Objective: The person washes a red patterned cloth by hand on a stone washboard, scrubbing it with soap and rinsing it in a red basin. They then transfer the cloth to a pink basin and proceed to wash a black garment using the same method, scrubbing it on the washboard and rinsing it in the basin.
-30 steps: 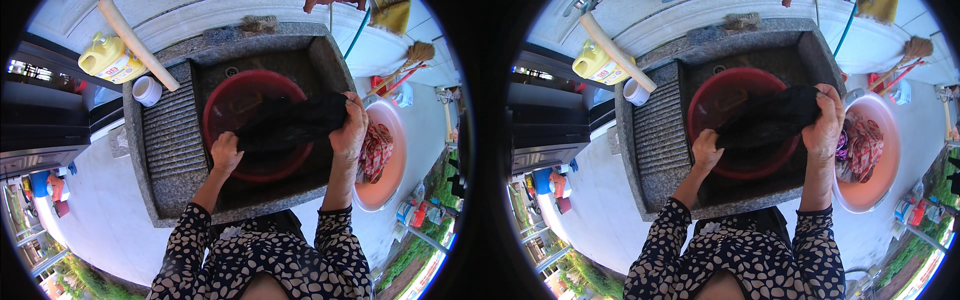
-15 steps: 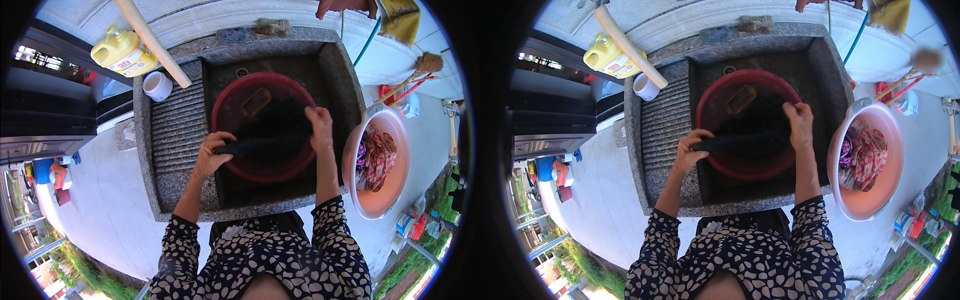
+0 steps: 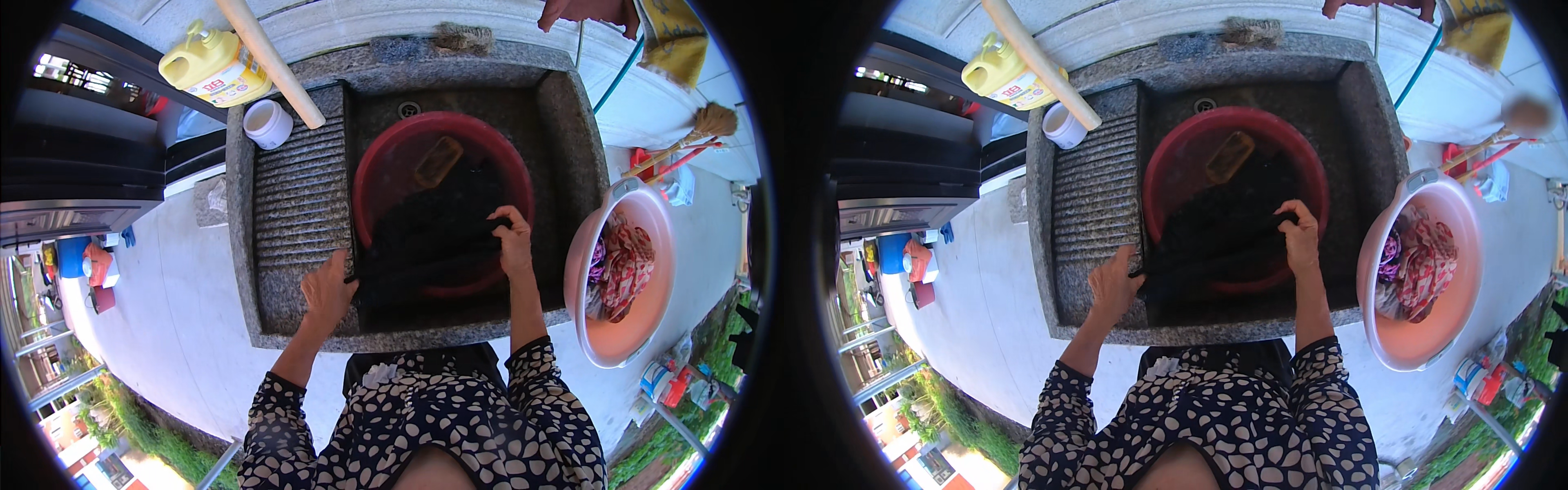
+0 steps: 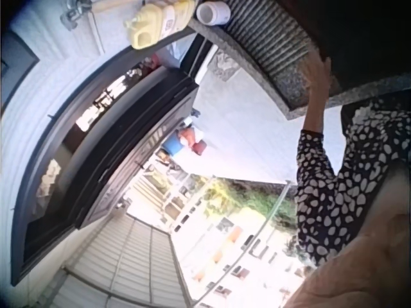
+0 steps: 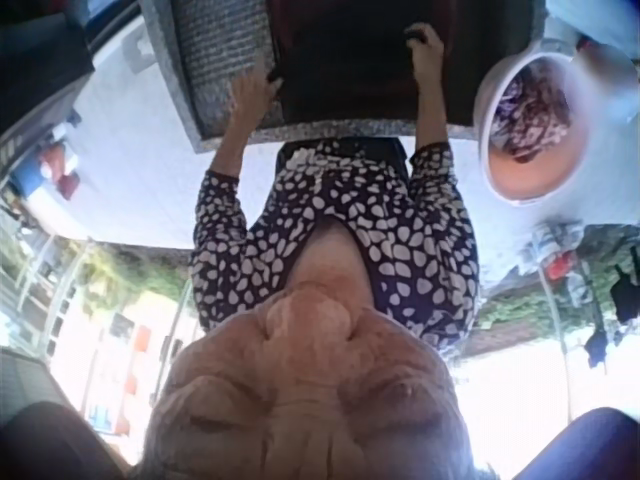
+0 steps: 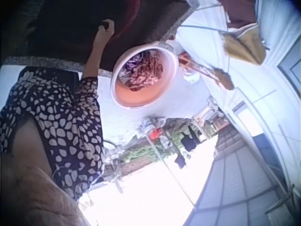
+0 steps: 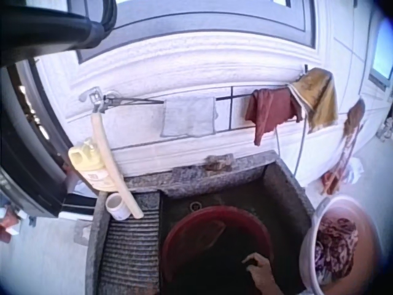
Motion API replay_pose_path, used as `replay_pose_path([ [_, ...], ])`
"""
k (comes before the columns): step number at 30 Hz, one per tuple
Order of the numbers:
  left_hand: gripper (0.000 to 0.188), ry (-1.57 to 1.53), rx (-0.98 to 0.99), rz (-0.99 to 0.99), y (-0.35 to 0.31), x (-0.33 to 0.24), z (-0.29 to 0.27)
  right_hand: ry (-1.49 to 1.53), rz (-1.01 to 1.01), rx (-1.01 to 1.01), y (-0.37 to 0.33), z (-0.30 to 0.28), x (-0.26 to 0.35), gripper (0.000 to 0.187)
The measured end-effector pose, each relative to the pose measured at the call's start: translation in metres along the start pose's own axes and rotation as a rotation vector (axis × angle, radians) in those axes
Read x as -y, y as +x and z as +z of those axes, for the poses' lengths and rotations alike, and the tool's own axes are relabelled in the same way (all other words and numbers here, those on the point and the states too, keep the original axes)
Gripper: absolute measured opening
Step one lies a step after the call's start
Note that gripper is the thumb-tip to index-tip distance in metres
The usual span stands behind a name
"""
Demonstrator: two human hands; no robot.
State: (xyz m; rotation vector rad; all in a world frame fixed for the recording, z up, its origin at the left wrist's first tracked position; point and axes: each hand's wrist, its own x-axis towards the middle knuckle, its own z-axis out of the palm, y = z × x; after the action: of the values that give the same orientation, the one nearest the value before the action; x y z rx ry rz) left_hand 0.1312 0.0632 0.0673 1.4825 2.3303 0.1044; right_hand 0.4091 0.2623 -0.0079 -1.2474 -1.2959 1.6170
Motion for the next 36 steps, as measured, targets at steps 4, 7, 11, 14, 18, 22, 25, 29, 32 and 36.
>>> replay_pose_path([
  [4,0.036,-0.036,-0.042,0.05,-0.002,0.001,0.008,0.302,0.051,0.168,-0.002,0.007,0.067,0.024],
  [7,0.031,-0.208,-0.2,-0.111,-0.005,0.009,0.025,0.061,0.093,0.379,-0.002,-0.004,0.066,0.023],
  [11,0.024,-1.031,-0.324,-0.439,0.005,0.044,0.044,-0.456,0.248,0.472,-0.018,-0.004,0.031,0.033],
  [14,0.028,-1.28,-0.29,-0.388,0.007,0.044,0.034,-0.809,0.209,0.685,-0.029,-0.003,0.01,0.049],
  [18,0.042,-1.504,0.081,-0.372,-0.001,0.034,0.013,-1.002,0.282,0.85,-0.045,0.013,0.009,0.055],
  [22,0.059,-1.749,0.454,-0.3,-0.014,0.03,-0.02,-1.1,0.18,0.543,-0.055,0.022,0.02,0.037],
  [25,0.058,-1.749,0.328,-0.235,-0.012,0.008,-0.039,-0.862,-0.224,0.076,-0.038,0.004,0.006,0.017],
  [29,0.049,-1.301,-0.105,-0.172,-0.002,0.036,-0.014,-0.286,-0.02,-0.217,-0.002,0.019,0.073,0.014],
  [32,0.043,-0.696,-0.434,-0.186,0.013,0.006,-0.033,0.034,-0.141,-0.256,0.01,0.022,0.122,0.019],
  [36,0.04,-0.572,-0.375,0.215,0.017,0.009,-0.035,-0.067,-0.364,-0.294,0.002,0.034,0.171,0.028],
])
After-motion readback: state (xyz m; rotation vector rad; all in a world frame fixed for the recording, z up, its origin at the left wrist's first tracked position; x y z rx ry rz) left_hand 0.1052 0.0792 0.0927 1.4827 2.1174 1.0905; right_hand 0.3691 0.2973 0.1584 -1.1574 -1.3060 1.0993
